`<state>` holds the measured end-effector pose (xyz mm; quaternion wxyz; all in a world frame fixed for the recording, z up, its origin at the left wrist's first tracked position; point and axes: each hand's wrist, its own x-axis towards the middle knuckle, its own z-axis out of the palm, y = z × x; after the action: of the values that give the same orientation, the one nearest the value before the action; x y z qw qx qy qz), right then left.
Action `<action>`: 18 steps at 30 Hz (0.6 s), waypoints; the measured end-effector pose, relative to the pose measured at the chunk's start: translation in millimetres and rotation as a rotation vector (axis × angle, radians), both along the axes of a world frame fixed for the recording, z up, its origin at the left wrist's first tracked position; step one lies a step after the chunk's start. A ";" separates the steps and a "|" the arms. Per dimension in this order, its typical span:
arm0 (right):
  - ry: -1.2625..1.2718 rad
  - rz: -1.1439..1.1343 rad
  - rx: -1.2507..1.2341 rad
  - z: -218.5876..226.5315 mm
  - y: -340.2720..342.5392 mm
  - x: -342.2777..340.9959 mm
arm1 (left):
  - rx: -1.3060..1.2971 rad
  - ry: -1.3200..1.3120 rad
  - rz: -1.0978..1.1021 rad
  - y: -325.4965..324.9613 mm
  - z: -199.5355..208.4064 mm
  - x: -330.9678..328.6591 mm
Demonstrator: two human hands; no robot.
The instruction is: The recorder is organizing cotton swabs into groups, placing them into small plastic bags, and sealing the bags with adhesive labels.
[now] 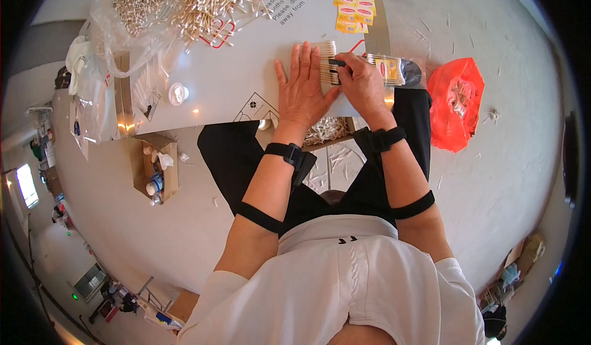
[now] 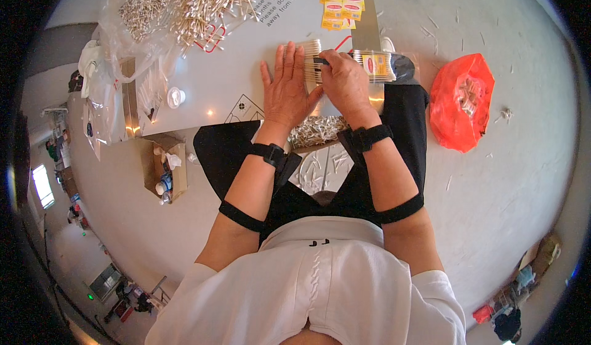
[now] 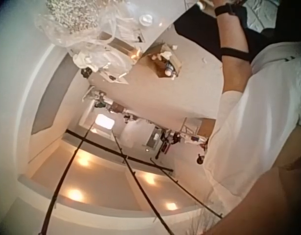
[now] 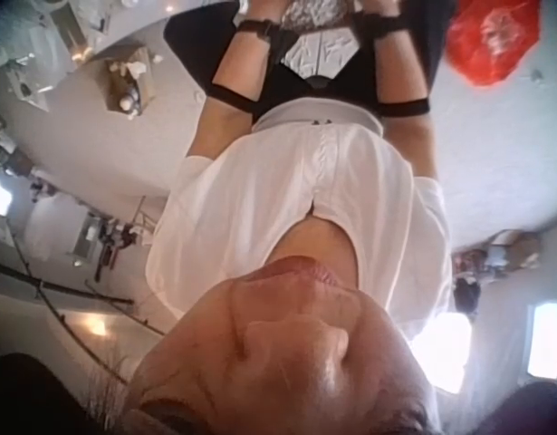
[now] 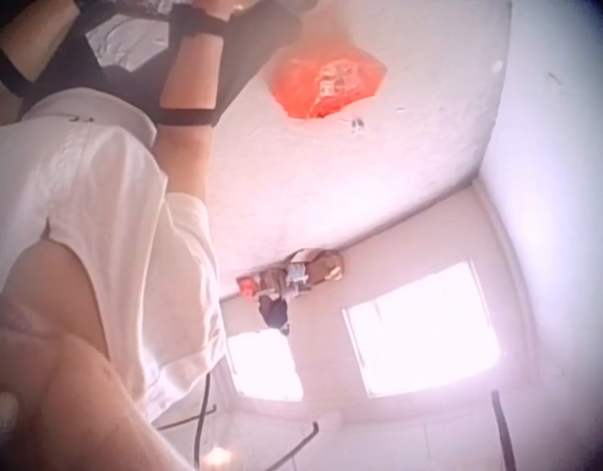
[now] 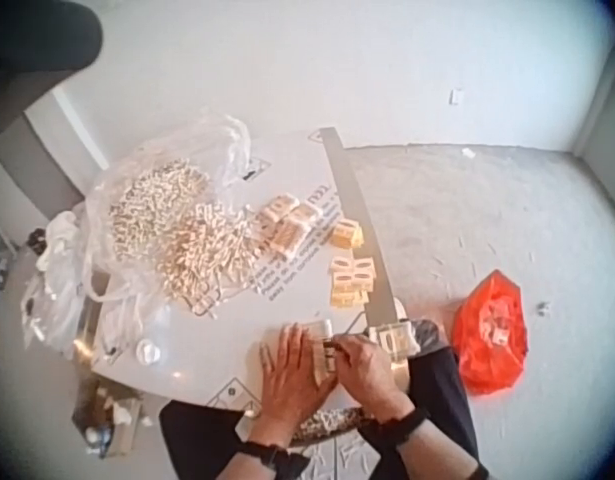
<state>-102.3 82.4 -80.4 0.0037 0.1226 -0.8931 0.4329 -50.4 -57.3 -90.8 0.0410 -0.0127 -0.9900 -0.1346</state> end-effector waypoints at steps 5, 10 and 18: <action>-0.002 0.015 0.034 -0.3 -0.5 -4.2 | 0.003 0.008 0.001 -0.1 -0.3 -0.1; -0.053 0.044 0.064 2.5 1.2 -5.5 | 0.001 -0.002 0.003 0.3 0.3 -0.4; -0.025 0.025 0.041 2.9 -2.4 -12.8 | -0.004 -0.006 0.004 0.8 1.0 -0.2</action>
<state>-115.1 79.9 -77.5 -0.0156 0.1284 -0.9001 0.4160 -50.7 -56.5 -89.8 0.0382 -0.0106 -0.9904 -0.1327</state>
